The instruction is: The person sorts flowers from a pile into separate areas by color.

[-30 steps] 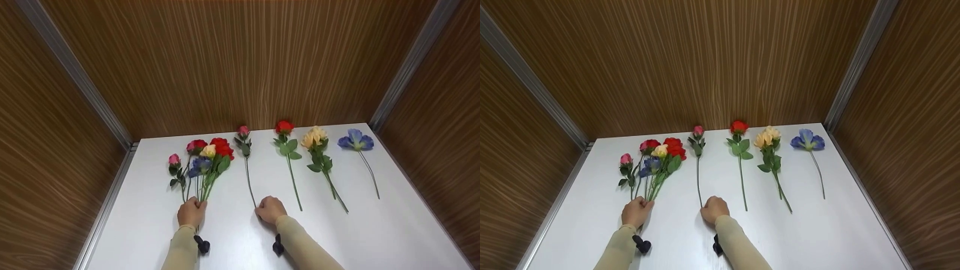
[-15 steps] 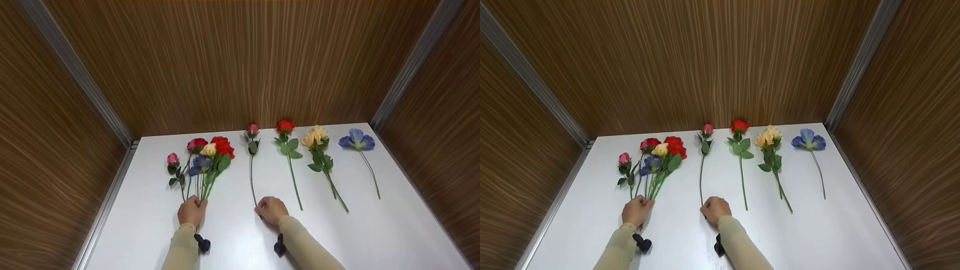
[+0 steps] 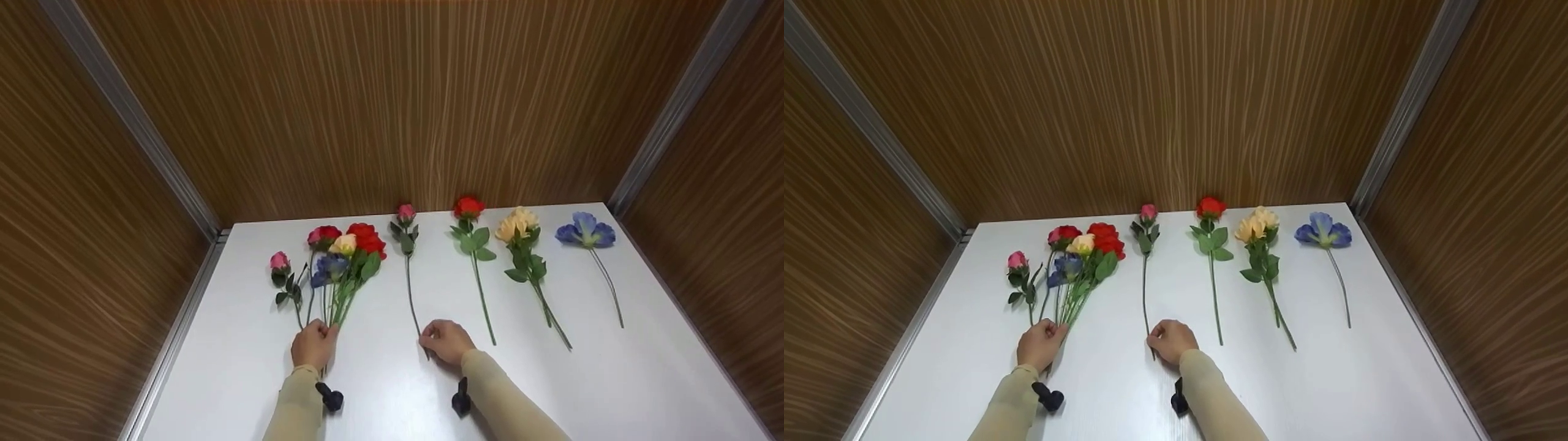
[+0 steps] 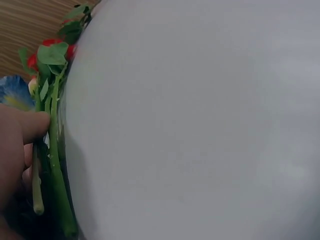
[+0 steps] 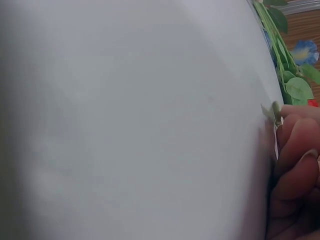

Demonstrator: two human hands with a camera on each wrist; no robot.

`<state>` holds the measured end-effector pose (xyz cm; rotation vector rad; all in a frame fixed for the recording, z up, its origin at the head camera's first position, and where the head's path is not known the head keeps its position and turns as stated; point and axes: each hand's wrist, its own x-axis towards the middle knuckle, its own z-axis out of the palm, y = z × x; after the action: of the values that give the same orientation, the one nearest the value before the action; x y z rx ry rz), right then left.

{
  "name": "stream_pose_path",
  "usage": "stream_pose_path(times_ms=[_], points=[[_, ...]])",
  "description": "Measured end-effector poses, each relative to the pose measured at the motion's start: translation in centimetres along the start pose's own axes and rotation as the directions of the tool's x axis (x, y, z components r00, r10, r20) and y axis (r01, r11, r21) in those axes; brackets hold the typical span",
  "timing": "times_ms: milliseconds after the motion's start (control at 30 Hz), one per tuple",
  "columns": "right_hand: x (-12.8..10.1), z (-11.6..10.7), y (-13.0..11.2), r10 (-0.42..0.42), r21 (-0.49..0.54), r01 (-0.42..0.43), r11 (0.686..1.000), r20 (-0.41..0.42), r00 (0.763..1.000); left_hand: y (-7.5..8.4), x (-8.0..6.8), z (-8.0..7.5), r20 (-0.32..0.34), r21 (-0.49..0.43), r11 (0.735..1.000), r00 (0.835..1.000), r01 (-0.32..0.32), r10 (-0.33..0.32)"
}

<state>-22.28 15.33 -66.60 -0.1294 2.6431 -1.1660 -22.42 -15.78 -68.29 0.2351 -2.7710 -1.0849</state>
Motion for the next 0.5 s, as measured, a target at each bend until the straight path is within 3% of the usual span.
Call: stream_pose_path(times_ms=[300,500], points=[[0.0,-0.3,0.1,0.011,0.023,-0.011,1.0,-0.006,1.0,-0.1,0.0,-0.3,0.004,-0.111,0.993,1.0,0.026,-0.026],[0.1,0.0,0.1,0.016,0.032,-0.016,0.999,0.001,1.0,-1.0,0.2,-0.5,0.006,-0.192,0.98,0.999,0.053,-0.053]])
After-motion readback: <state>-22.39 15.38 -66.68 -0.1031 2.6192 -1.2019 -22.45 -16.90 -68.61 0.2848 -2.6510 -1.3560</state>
